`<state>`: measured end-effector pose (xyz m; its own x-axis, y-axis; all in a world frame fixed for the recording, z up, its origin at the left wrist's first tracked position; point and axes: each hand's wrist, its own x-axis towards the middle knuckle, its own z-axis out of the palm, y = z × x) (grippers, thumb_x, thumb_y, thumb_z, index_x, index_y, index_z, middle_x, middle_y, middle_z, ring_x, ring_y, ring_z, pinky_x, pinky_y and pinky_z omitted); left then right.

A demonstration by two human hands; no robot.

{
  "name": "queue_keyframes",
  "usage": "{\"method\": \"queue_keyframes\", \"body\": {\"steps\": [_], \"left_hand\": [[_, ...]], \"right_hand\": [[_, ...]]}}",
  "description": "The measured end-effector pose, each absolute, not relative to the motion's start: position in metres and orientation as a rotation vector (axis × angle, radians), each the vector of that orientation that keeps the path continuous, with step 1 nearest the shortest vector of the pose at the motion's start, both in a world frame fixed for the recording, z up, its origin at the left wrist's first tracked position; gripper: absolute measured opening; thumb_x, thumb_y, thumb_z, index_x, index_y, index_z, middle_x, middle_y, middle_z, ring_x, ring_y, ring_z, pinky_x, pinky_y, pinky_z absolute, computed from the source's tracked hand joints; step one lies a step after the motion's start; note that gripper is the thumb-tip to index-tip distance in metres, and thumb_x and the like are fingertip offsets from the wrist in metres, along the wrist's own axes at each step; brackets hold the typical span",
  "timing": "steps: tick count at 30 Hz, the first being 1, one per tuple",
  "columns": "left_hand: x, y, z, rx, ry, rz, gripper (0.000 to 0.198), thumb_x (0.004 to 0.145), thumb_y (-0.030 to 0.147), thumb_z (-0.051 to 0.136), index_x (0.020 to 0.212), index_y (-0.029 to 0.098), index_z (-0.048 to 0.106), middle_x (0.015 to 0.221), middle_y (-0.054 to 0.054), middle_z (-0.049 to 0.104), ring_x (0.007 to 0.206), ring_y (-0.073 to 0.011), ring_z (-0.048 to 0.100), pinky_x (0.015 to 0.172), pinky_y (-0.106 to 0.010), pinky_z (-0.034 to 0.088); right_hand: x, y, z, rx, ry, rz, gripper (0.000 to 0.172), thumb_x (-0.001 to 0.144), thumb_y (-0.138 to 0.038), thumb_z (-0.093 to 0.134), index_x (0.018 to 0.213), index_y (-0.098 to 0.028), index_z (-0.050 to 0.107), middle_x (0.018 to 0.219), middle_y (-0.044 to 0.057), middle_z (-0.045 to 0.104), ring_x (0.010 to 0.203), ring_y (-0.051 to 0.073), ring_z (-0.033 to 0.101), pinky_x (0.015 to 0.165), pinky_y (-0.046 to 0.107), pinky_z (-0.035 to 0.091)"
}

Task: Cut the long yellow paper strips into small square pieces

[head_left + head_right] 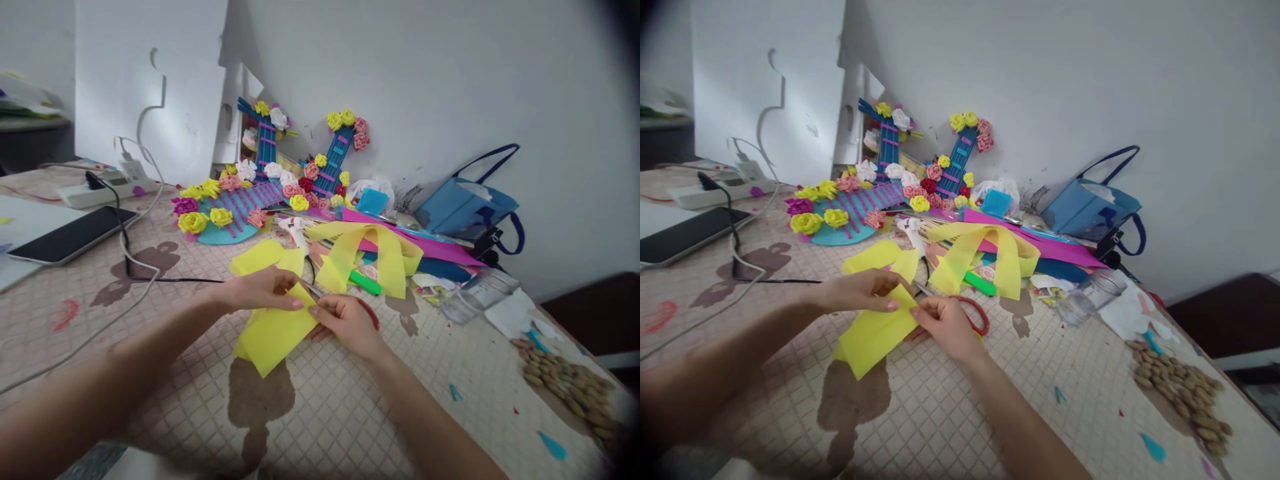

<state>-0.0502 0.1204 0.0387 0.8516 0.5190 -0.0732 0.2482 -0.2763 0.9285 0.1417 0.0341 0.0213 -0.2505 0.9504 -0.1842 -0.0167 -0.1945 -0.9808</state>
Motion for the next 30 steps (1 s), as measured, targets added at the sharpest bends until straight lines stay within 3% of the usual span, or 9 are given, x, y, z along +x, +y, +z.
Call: {"method": "queue_keyframes", "body": {"steps": [7,14,24,30], "left_hand": [[-0.032,0.115,0.025,2.028,0.791,0.478,0.037,0.071,0.049,0.060,0.075,0.013,0.063,0.065,-0.001,0.060,0.061,-0.0117,0.052,0.052,-0.020,0.036],[-0.038,0.116,0.031,1.820,0.804,0.412,0.042,0.078,0.052,0.050,0.072,0.013,0.061,0.061,0.000,0.055,0.053,-0.0098,0.048,0.048,-0.021,0.032],[-0.035,0.114,0.030,1.422,0.898,0.509,0.049,0.073,0.060,0.052,0.055,0.015,0.044,0.049,0.006,0.034,0.044,-0.0055,0.029,0.043,-0.021,0.020],[-0.038,0.116,0.031,1.423,0.897,0.526,0.047,0.069,0.057,0.059,0.057,0.013,0.050,0.053,0.004,0.041,0.047,-0.0063,0.035,0.047,-0.021,0.023]], "right_hand": [[0.139,0.035,0.019,-1.238,-1.303,1.530,0.022,0.070,-0.041,0.065,0.076,-0.019,0.065,0.064,-0.001,0.067,0.051,0.013,0.064,0.051,0.024,0.053],[0.140,0.034,0.019,-1.246,-1.321,1.513,0.025,0.073,-0.044,0.061,0.074,-0.019,0.062,0.060,-0.001,0.066,0.051,0.014,0.065,0.051,0.024,0.052],[0.147,0.037,0.016,-1.245,-1.341,1.465,0.041,0.075,-0.054,0.055,0.082,-0.014,0.063,0.064,0.002,0.068,0.056,0.015,0.066,0.052,0.025,0.053],[0.147,0.038,0.016,-1.255,-1.356,1.464,0.035,0.077,-0.049,0.056,0.079,-0.015,0.061,0.062,0.001,0.067,0.054,0.014,0.065,0.051,0.024,0.052]]}}
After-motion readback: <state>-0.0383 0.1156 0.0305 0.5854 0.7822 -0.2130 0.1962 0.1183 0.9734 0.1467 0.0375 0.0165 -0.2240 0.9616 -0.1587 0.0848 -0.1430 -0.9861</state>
